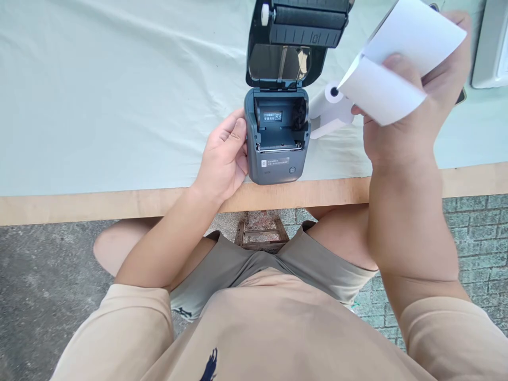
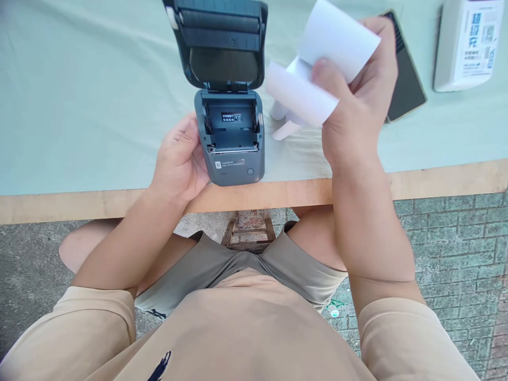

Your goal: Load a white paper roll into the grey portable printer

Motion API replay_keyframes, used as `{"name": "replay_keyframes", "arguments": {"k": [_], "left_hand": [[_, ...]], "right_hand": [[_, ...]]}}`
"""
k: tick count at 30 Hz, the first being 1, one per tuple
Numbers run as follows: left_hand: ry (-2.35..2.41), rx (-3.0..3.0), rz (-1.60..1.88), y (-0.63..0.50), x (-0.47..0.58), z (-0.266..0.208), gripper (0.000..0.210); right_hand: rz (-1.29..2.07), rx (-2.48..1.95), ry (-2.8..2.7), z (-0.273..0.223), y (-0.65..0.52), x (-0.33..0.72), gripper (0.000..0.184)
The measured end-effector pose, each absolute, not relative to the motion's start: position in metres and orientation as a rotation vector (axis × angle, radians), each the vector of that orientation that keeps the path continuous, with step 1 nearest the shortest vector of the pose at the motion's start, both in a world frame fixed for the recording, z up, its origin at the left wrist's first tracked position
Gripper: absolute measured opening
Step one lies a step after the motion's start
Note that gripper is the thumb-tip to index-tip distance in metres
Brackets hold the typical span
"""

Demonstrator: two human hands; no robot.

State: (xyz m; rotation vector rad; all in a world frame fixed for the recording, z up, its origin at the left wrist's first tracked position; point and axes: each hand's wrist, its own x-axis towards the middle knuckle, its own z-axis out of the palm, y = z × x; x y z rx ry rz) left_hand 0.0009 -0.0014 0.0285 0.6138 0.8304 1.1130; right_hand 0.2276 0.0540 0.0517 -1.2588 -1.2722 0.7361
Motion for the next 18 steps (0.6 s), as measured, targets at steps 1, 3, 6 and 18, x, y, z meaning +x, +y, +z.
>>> {"name": "replay_keyframes", "arguments": {"k": [1, 3, 6, 18], "left_hand": [[0.838, 0.616, 1.111, -0.0015, 0.0008, 0.0283, 0.026], [0.847, 0.617, 1.11, -0.0017, 0.0006, 0.028, 0.025], [0.849, 0.617, 1.114, -0.0016, 0.0007, 0.0284, 0.024], [0.824, 0.613, 1.109, -0.0019, 0.0012, 0.0305, 0.027]], "right_hand": [[0.775, -1.175, -1.209, 0.0505, 0.0549, 0.2283, 0.043], [0.884, -1.09, -1.073, 0.0491, 0.0558, 0.2295, 0.045], [1.077, -1.225, -0.986, 0.0515, 0.0557, 0.2302, 0.055], [0.745, -1.191, -1.225, 0.0576, 0.048, 0.2204, 0.038]]}}
